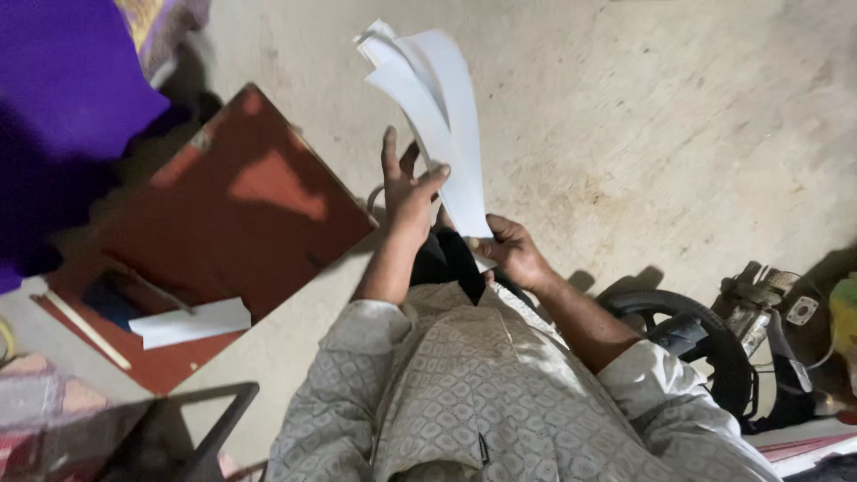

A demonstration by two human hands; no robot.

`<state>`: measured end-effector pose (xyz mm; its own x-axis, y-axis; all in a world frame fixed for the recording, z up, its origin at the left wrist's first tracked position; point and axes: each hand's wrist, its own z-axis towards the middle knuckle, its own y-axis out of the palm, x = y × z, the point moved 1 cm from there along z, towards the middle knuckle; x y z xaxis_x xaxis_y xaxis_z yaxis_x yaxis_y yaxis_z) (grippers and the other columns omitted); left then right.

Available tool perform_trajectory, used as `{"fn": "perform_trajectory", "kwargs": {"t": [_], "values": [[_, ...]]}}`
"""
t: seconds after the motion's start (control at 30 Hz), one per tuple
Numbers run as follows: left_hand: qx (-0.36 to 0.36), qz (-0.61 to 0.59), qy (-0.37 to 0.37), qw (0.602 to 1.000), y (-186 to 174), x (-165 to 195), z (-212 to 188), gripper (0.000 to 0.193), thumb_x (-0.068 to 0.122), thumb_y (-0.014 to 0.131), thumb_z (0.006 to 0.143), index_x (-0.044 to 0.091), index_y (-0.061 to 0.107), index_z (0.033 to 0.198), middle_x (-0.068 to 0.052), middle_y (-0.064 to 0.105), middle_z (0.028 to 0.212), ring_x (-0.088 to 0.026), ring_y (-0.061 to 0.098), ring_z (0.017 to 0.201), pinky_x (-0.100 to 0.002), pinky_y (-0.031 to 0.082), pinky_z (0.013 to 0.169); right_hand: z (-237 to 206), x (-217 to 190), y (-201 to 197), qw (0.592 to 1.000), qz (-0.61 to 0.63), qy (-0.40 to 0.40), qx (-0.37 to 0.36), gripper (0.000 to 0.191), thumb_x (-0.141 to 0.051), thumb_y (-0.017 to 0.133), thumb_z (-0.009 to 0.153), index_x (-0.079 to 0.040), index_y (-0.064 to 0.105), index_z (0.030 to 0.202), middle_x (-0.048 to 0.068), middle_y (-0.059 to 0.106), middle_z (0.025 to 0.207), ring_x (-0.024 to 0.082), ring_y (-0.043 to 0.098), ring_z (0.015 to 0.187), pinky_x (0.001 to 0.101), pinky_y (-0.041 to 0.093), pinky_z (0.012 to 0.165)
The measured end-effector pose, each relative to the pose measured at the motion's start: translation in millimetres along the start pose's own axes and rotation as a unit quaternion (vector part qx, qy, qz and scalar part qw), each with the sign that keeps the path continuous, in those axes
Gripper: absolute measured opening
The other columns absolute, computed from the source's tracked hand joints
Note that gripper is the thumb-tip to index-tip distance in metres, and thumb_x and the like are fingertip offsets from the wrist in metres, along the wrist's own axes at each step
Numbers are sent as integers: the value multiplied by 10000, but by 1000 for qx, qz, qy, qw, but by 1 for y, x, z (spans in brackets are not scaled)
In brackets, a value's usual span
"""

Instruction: The person sits on the floor holding a bundle of white strips, bends and creases each strip into a curved arc shape by hand, and stacks the finished curved pieces on a red board. They occasionally pick up new flat strips from a pile and set completed arcs aside.

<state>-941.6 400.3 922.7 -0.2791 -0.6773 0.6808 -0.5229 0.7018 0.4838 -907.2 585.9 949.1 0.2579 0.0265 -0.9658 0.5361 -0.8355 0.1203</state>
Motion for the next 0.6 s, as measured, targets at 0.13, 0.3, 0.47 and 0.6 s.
{"fn": "perform_trajectory", "kwargs": {"t": [0.13,0.3,0.47,0.6], "values": [[-68,-68,-11,995,-28,-14,34,848,-5,782,920,40,297,1614,-179,557,1384,-292,554,1287,-425,487,1087,7,48,-4,937,84,339,23,213,-67,624,975,-40,657,1183,48,666,804,130,561,546,306,489,493],[-84,-162,-220,958,-111,-62,36,681,193,722,877,-18,441,1460,-185,645,1238,-329,669,1081,-453,556,958,6,129,40,958,183,206,-74,290,-31,652,1012,33,653,1295,44,704,1067,105,638,952,308,541,816],[59,-166,-230,957,-229,-132,27,458,143,686,944,-70,523,1317,-131,586,906,-260,593,756,-423,520,723,7,231,87,831,147,518,-142,392,-170,698,944,-45,643,1312,49,711,952,116,659,749,329,566,599],[209,-146,-276,927,-309,-181,7,345,136,666,937,-51,534,1195,-131,553,803,-244,548,673,-408,503,668,50,330,91,778,99,541,-303,432,-231,701,946,-29,594,1312,49,689,1006,147,666,720,321,562,571]]}}
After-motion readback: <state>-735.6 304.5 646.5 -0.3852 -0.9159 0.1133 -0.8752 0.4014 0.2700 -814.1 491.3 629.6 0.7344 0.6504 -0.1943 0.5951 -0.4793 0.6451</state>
